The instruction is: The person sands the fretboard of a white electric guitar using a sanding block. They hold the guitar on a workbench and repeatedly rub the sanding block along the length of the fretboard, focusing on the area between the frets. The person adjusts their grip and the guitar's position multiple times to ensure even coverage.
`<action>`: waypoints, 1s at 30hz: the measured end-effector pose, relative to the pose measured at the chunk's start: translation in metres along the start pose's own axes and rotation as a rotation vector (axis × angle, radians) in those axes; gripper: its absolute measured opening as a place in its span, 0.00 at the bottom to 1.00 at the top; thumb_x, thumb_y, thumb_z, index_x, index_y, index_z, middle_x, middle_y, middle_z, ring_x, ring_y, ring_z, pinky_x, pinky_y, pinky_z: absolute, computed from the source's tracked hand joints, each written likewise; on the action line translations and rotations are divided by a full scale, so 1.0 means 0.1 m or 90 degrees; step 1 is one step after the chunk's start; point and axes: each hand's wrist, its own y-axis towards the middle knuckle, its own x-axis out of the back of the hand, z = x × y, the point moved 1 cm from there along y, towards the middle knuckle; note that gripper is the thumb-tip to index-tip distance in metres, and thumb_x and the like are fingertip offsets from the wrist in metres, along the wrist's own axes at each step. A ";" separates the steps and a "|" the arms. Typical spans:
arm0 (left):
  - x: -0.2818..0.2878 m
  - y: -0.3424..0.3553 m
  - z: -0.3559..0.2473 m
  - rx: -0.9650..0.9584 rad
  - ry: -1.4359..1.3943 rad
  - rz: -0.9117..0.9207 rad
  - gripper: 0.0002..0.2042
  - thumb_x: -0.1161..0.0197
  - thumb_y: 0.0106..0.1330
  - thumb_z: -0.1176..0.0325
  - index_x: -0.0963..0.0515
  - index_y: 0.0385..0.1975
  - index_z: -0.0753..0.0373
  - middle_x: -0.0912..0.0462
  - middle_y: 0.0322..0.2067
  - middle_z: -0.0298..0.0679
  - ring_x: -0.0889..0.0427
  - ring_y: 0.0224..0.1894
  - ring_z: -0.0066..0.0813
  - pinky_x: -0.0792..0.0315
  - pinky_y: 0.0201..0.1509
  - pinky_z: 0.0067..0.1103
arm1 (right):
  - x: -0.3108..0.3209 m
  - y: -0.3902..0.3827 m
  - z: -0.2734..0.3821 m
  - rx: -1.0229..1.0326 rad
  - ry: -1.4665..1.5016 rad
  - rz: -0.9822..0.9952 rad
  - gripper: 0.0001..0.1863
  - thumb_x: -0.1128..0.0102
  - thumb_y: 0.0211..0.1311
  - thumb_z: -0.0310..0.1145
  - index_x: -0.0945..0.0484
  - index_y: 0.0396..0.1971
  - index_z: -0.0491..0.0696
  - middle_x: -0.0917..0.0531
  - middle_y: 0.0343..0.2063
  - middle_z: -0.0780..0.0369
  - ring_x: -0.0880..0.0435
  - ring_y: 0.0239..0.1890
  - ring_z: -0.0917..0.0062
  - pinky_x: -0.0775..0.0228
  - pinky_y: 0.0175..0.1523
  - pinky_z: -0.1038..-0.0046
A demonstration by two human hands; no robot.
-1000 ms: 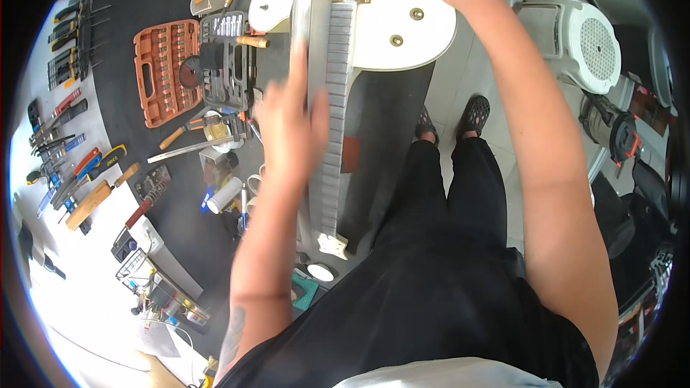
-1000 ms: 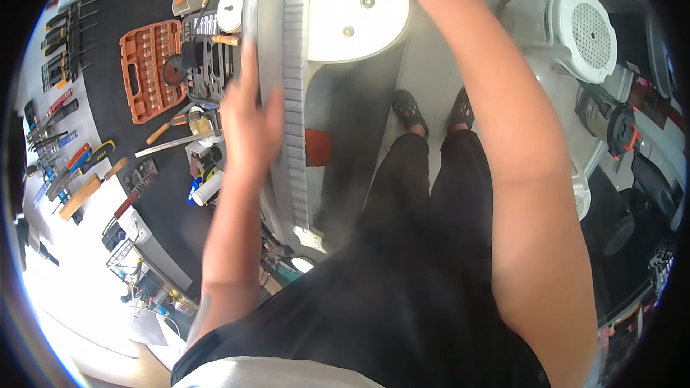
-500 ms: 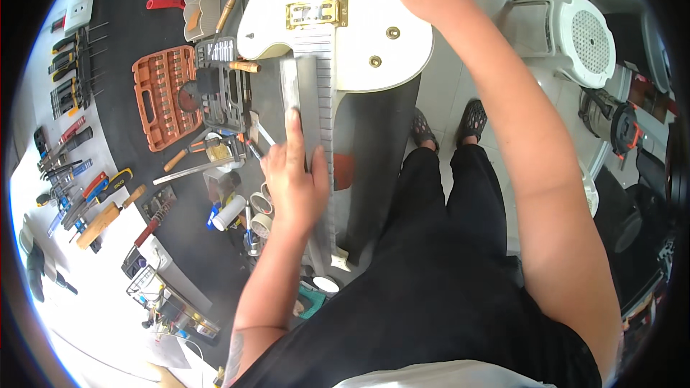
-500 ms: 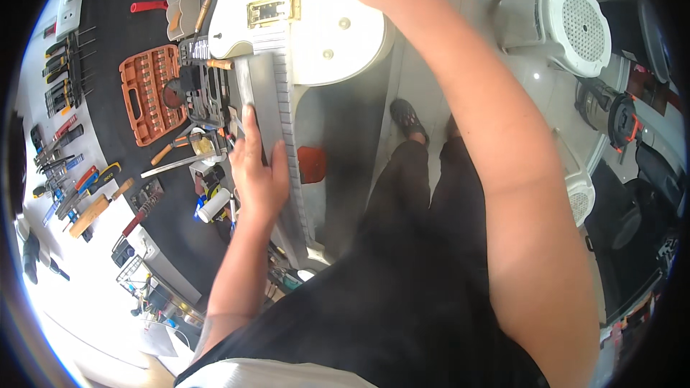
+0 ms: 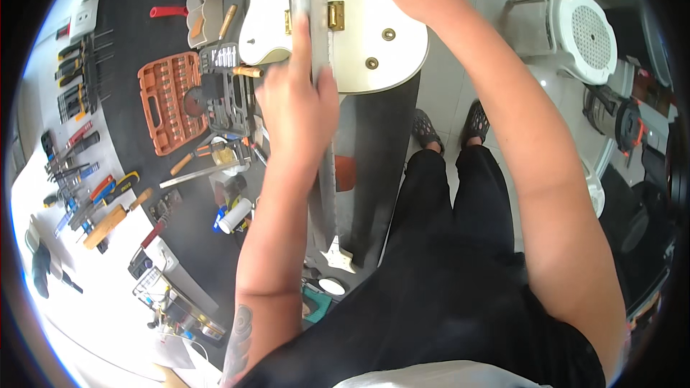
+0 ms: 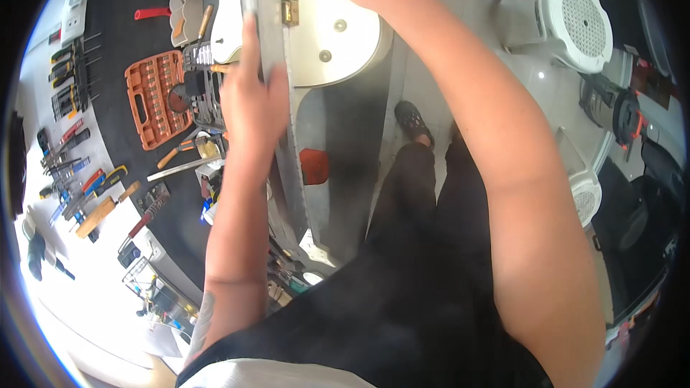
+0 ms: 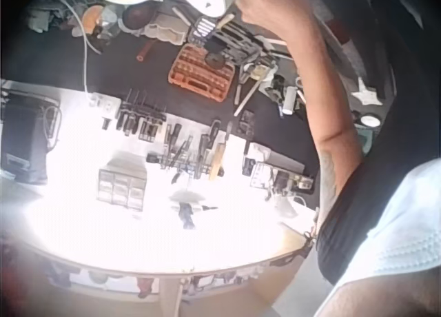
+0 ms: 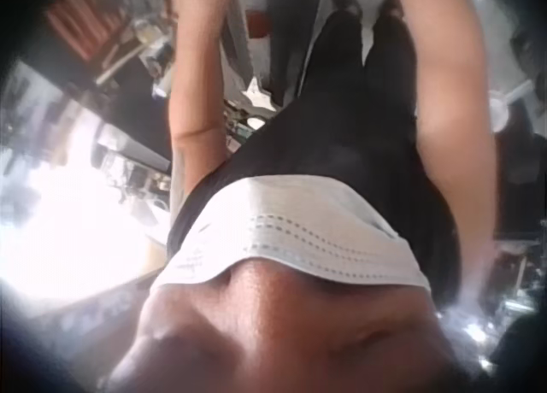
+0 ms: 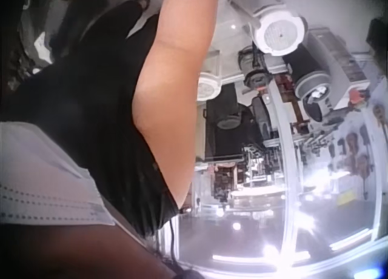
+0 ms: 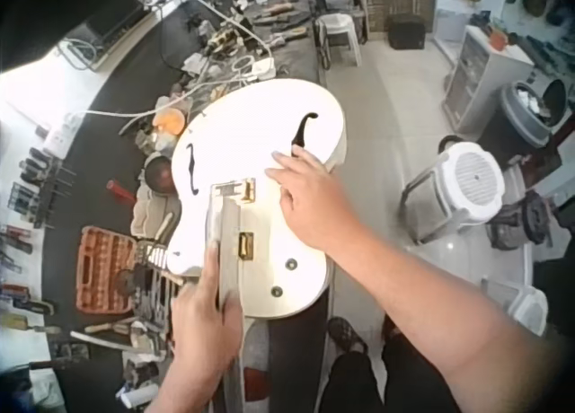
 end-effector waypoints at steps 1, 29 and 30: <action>-0.02 0.12 0.00 -0.005 -0.016 -0.019 0.40 0.33 0.67 0.72 0.39 0.80 0.62 0.18 0.28 0.47 0.19 0.34 0.48 0.30 0.41 0.43 | 0.00 -0.02 0.00 0.001 -0.009 -0.004 0.20 0.44 0.67 0.23 0.15 0.57 0.42 0.20 0.68 0.52 0.30 0.75 0.53 0.35 0.79 0.57; -0.11 -0.85 0.14 -0.019 -0.023 0.012 0.41 0.32 0.64 0.74 0.38 0.80 0.60 0.19 0.26 0.45 0.21 0.34 0.49 0.30 0.43 0.46 | 0.22 -0.02 0.17 -0.026 -0.050 0.027 0.20 0.44 0.68 0.24 0.15 0.57 0.42 0.21 0.69 0.53 0.30 0.76 0.53 0.35 0.78 0.56; -0.10 -0.81 0.15 -0.034 -0.033 -0.006 0.41 0.32 0.64 0.74 0.38 0.80 0.60 0.19 0.26 0.46 0.21 0.34 0.49 0.30 0.43 0.47 | 0.28 -0.02 0.27 -0.039 -0.050 0.042 0.20 0.44 0.68 0.24 0.15 0.57 0.42 0.21 0.69 0.53 0.30 0.76 0.53 0.36 0.78 0.56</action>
